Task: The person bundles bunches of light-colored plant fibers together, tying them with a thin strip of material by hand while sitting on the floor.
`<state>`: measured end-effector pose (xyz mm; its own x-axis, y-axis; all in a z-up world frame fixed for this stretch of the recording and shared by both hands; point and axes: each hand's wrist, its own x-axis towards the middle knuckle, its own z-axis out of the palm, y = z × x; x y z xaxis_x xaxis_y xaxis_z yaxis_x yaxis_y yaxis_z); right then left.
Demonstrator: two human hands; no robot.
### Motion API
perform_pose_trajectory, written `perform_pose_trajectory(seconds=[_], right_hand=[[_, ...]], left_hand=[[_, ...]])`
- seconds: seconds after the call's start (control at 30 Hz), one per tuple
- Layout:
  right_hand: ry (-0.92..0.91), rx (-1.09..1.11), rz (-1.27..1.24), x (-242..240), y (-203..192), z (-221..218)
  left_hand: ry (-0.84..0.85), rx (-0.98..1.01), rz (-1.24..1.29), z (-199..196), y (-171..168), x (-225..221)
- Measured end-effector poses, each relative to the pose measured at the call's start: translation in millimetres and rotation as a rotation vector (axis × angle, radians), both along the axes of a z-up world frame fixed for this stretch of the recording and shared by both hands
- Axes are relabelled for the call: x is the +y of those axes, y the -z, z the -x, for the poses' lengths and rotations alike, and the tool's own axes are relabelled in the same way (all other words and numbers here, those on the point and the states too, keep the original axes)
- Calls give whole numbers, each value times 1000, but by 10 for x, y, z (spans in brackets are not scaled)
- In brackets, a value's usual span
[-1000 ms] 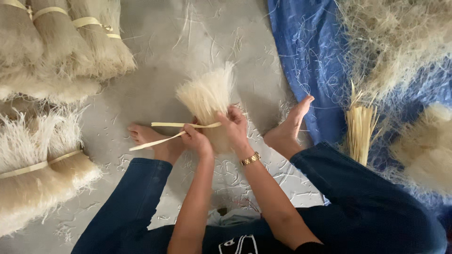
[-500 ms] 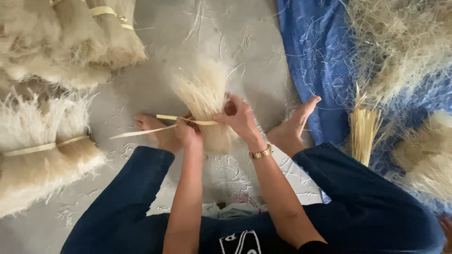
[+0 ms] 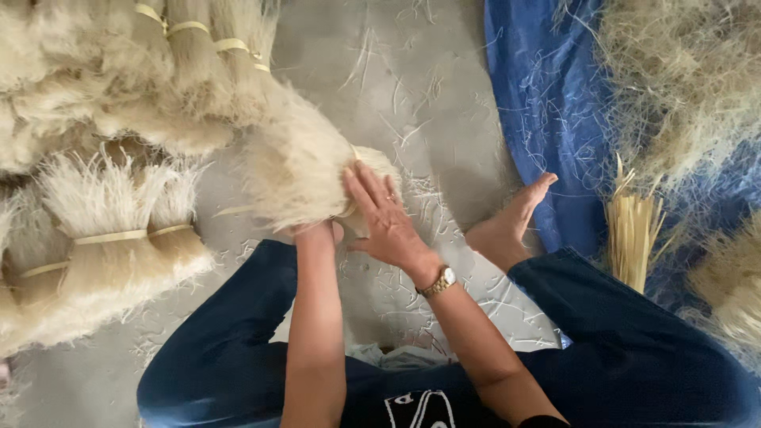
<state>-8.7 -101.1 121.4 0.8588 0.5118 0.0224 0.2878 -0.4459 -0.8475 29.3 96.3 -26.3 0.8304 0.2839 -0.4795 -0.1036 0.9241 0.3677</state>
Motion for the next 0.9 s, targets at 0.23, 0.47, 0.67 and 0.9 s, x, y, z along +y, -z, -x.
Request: perform_pose_trajectory(seconds=[0.23, 0.47, 0.67, 0.9], right_hand=[[376, -315, -129, 9, 631, 33], [285, -145, -42, 15, 511, 24], [219, -137, -456, -260, 1007, -473], [31, 99, -345, -937, 1517, -682]], left_hand=[[66, -87, -30, 41, -259, 65], [107, -165, -60, 74, -69, 340], [179, -240, -63, -120, -423, 174], [254, -97, -463, -24, -118, -538]])
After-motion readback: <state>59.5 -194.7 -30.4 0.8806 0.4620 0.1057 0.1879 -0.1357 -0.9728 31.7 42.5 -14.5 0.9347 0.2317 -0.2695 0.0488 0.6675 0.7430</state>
